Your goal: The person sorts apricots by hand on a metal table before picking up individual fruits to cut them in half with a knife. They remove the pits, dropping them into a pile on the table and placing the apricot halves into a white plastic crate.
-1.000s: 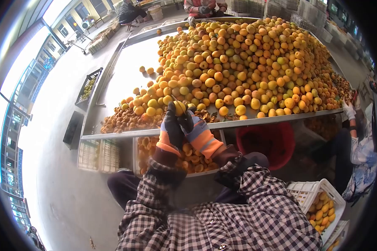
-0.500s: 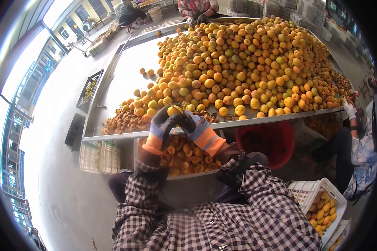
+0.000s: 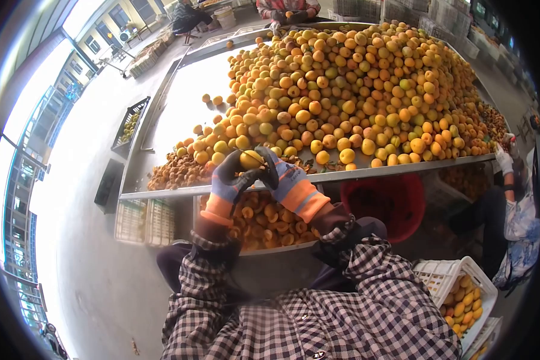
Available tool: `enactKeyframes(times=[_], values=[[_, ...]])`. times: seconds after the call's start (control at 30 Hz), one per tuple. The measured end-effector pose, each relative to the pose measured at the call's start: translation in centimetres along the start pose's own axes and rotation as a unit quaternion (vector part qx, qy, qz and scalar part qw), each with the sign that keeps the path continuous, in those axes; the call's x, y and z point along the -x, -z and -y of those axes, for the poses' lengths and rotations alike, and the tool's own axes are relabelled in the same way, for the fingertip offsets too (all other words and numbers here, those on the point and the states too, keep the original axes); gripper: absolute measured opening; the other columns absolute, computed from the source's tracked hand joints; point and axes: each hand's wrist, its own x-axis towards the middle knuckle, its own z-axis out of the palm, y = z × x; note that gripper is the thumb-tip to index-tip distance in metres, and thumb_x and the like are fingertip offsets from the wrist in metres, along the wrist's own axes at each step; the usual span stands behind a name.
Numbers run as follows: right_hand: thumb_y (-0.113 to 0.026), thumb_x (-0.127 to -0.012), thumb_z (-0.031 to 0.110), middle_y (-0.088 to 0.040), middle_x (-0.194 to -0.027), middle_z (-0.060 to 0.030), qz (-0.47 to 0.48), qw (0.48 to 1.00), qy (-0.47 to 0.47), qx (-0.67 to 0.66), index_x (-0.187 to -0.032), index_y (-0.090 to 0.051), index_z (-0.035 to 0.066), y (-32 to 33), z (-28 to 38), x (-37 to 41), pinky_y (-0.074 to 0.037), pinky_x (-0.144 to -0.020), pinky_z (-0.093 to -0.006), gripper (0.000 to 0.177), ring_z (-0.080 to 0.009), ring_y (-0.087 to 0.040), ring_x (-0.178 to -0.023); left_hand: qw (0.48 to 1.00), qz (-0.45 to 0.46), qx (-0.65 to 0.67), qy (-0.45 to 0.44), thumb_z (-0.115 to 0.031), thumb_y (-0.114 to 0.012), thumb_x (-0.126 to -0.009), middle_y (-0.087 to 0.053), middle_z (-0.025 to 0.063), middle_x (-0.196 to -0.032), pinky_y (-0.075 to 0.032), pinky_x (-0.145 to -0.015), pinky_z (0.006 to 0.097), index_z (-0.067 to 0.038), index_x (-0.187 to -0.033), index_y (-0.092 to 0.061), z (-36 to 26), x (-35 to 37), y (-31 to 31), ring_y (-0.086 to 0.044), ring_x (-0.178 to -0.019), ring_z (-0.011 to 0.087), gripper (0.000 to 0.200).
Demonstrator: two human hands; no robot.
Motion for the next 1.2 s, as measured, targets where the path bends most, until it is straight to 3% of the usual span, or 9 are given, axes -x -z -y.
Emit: enactKeyframes(times=[0.03,0.1,0.13,0.3,0.47,0.7,0.8,1.0,1.2], values=[[-0.061,-0.085,0.022,-0.063,-0.105,-0.0215,0.012,1.000,-0.022,0.003,-0.138,-0.032,0.007,0.3,0.1,-0.2,-0.052,-0.077,-0.0432,0.062,-0.0379,-0.063,-0.092,1.000,0.000,0.000,0.002,-0.012,-0.077,-0.078,-0.068,0.0087,-0.097,-0.053,-0.074,0.0267,0.004,-0.111,-0.060,-0.3,0.1,-0.6,-0.064,-0.085,0.0154,0.041],[-0.061,-0.085,0.021,-0.062,-0.108,-0.0218,0.025,0.999,-0.043,0.004,-0.142,-0.029,0.007,0.3,0.4,-0.2,-0.051,-0.079,-0.0428,0.067,-0.0379,-0.063,-0.093,0.972,-0.120,0.152,0.135,-0.010,-0.075,-0.081,-0.067,0.0079,-0.097,-0.052,-0.076,0.0247,0.005,-0.110,-0.060,-1.2,0.0,-2.5,-0.063,-0.086,0.0135,0.036],[-0.061,-0.085,0.021,-0.062,-0.110,-0.0217,0.022,0.999,-0.030,0.005,-0.142,-0.028,0.007,0.1,0.3,-0.2,-0.051,-0.079,-0.0427,0.068,-0.0380,-0.063,-0.093,0.965,-0.118,0.206,0.113,-0.007,-0.072,-0.083,-0.067,0.0072,-0.096,-0.052,-0.076,0.0245,0.004,-0.110,-0.060,-0.2,0.1,-3.2,-0.063,-0.085,0.0121,0.031],[-0.060,-0.085,0.018,-0.062,-0.111,-0.0205,0.014,1.000,-0.004,-0.022,-0.143,-0.028,0.007,1.5,0.3,-0.5,-0.052,-0.078,-0.0431,0.066,-0.0380,-0.063,-0.092,0.976,-0.076,0.196,0.065,-0.007,-0.072,-0.082,-0.067,0.0070,-0.096,-0.052,-0.076,0.0251,0.004,-0.110,-0.061,-2.8,-0.1,-4.2,-0.063,-0.085,0.0122,0.032],[-0.058,-0.088,0.015,-0.054,-0.126,-0.0191,-0.009,0.987,0.086,-0.138,-0.142,-0.030,0.005,0.8,0.0,-0.8,-0.049,-0.090,-0.0389,0.061,-0.0349,-0.058,-0.110,0.993,-0.049,0.108,0.013,-0.016,-0.069,-0.083,-0.068,0.0090,-0.100,-0.053,-0.079,0.0276,0.005,-0.115,-0.060,-3.7,0.1,-3.6,-0.065,-0.088,0.0157,0.040],[-0.058,-0.089,0.012,-0.051,-0.132,-0.0174,-0.010,0.981,0.053,-0.186,-0.141,-0.032,0.005,0.9,0.5,-0.9,-0.044,-0.100,-0.0357,0.059,-0.0312,-0.054,-0.119,0.995,-0.042,0.075,-0.055,-0.018,-0.069,-0.082,-0.070,0.0098,-0.097,-0.054,-0.077,0.0285,0.006,-0.111,-0.063,-3.1,-0.3,-3.0,-0.067,-0.086,0.0170,0.038],[-0.059,-0.087,0.008,-0.052,-0.131,-0.0167,-0.040,0.979,0.085,-0.182,-0.141,-0.033,0.004,0.7,0.7,-0.8,-0.044,-0.100,-0.0346,0.060,-0.0284,-0.055,-0.119,0.995,-0.018,0.092,-0.035,-0.012,-0.075,-0.079,-0.066,0.0063,-0.097,-0.051,-0.079,0.0267,0.004,-0.111,-0.062,-3.6,0.1,-2.5,-0.061,-0.088,0.0124,0.038],[-0.060,-0.086,0.007,-0.054,-0.126,-0.0163,-0.003,0.978,0.070,-0.198,-0.141,-0.033,0.004,0.5,0.5,-0.3,-0.045,-0.099,-0.0340,0.062,-0.0275,-0.056,-0.116,0.997,-0.004,0.075,-0.024,-0.015,-0.070,-0.080,-0.068,0.0070,-0.089,-0.053,-0.070,0.0263,0.004,-0.109,-0.062,-3.8,0.1,-2.0,-0.064,-0.078,0.0135,0.036],[-0.057,-0.085,0.005,-0.057,-0.122,-0.0188,-0.005,0.977,0.102,-0.189,-0.136,-0.039,0.002,0.5,0.2,-0.6,-0.047,-0.092,-0.0343,0.054,-0.0315,-0.059,-0.110,0.996,0.007,0.077,0.049,-0.012,-0.076,-0.074,-0.067,0.0064,-0.092,-0.052,-0.076,0.0271,0.004,-0.105,-0.063,-3.3,0.0,-1.3,-0.062,-0.084,0.0130,0.037]])
